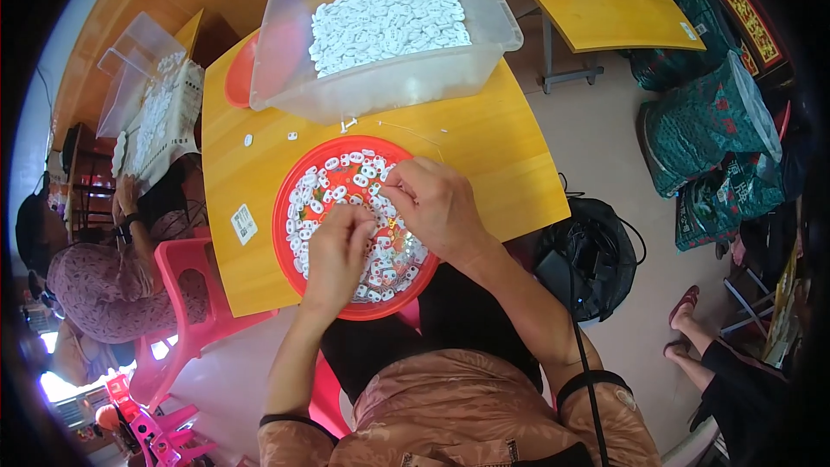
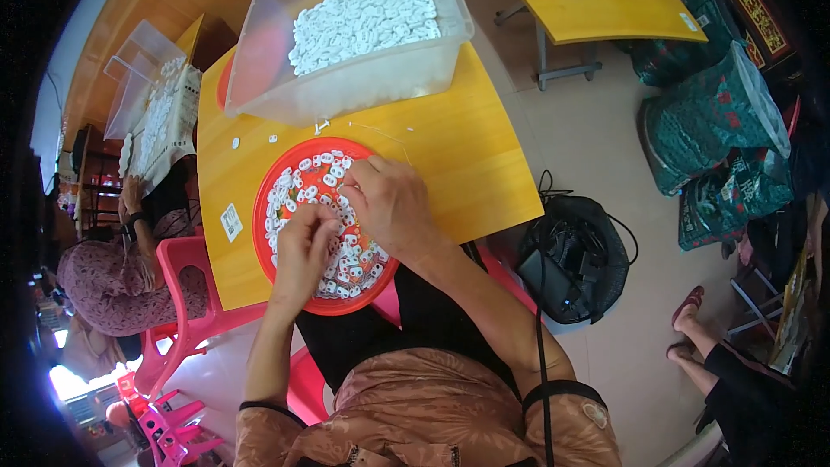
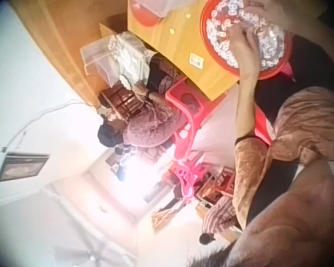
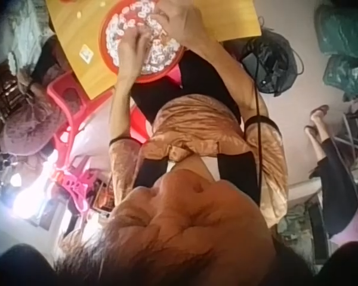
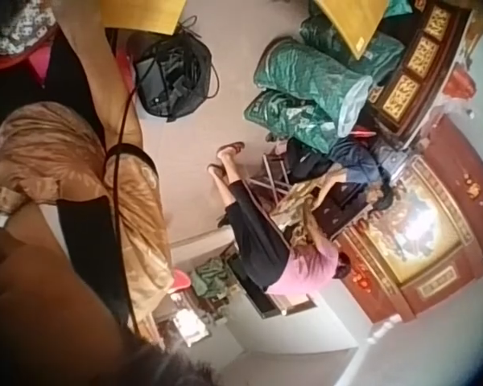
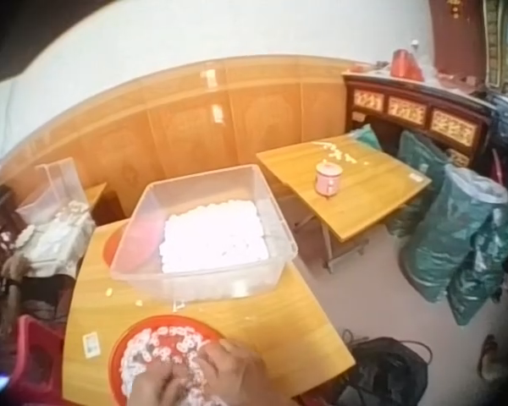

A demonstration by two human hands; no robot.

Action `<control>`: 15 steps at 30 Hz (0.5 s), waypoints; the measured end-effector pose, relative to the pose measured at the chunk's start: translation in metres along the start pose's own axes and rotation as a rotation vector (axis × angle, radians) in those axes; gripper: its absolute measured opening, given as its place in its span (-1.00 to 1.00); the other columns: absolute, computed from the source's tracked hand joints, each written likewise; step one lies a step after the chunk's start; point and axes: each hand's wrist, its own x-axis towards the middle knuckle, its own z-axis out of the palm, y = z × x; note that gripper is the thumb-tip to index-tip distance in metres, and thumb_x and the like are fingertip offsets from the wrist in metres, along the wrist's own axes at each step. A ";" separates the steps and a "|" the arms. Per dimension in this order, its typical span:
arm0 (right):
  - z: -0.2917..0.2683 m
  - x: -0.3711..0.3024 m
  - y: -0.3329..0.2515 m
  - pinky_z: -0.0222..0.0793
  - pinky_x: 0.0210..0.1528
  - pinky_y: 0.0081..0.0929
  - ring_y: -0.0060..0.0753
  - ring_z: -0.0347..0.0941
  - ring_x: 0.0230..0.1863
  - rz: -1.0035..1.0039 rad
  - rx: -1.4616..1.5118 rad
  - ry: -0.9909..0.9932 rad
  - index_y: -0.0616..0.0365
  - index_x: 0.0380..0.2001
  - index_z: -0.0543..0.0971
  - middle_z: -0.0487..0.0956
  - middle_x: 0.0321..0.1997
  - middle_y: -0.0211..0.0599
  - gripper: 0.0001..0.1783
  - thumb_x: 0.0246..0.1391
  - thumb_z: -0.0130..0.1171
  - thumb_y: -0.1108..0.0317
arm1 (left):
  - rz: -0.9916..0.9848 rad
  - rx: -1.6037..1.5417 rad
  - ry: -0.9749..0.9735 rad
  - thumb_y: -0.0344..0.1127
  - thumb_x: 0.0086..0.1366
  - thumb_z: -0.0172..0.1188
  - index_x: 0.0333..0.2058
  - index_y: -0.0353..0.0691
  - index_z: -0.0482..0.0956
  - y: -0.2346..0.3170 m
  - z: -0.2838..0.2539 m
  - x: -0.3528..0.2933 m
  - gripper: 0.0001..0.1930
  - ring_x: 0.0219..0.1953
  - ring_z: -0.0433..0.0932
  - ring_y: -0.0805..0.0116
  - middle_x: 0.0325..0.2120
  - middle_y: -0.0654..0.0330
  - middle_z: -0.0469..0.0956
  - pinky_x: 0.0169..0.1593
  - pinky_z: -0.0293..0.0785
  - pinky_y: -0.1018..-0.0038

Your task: Manually assembling or sorting small white and red plastic components on a red tray.

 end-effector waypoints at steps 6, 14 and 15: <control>0.001 0.000 -0.016 0.30 -0.49 -0.55 -0.73 0.43 -0.51 0.272 0.416 -0.303 0.32 -0.30 0.68 0.57 -0.55 -0.35 -0.85 0.23 0.36 0.42 | -0.137 -0.546 0.173 -0.45 0.49 0.19 -0.13 -0.25 0.58 -0.004 -0.019 -0.017 -0.95 -0.39 0.35 0.72 -0.37 0.41 0.51 -0.31 0.28 0.70; 0.017 -0.008 -0.019 0.40 -0.34 -0.66 -0.81 0.46 -0.36 0.373 0.734 -0.488 0.35 -0.22 0.69 0.62 -0.41 -0.52 -0.85 0.31 0.30 0.43 | 0.278 0.160 0.382 -0.56 0.37 0.27 -0.20 -0.34 0.55 0.013 -0.017 -0.029 -0.92 -0.35 0.55 0.25 -0.35 0.08 0.52 -0.26 0.48 0.42; 0.019 -0.010 -0.018 0.43 -0.35 -0.62 -0.77 0.49 -0.38 0.400 0.802 -0.464 0.35 -0.25 0.70 0.65 -0.43 -0.45 -0.83 0.29 0.31 0.41 | 0.280 0.159 0.383 -0.56 0.37 0.27 -0.20 -0.34 0.55 0.014 -0.015 -0.029 -0.92 -0.35 0.55 0.25 -0.35 0.08 0.52 -0.26 0.48 0.42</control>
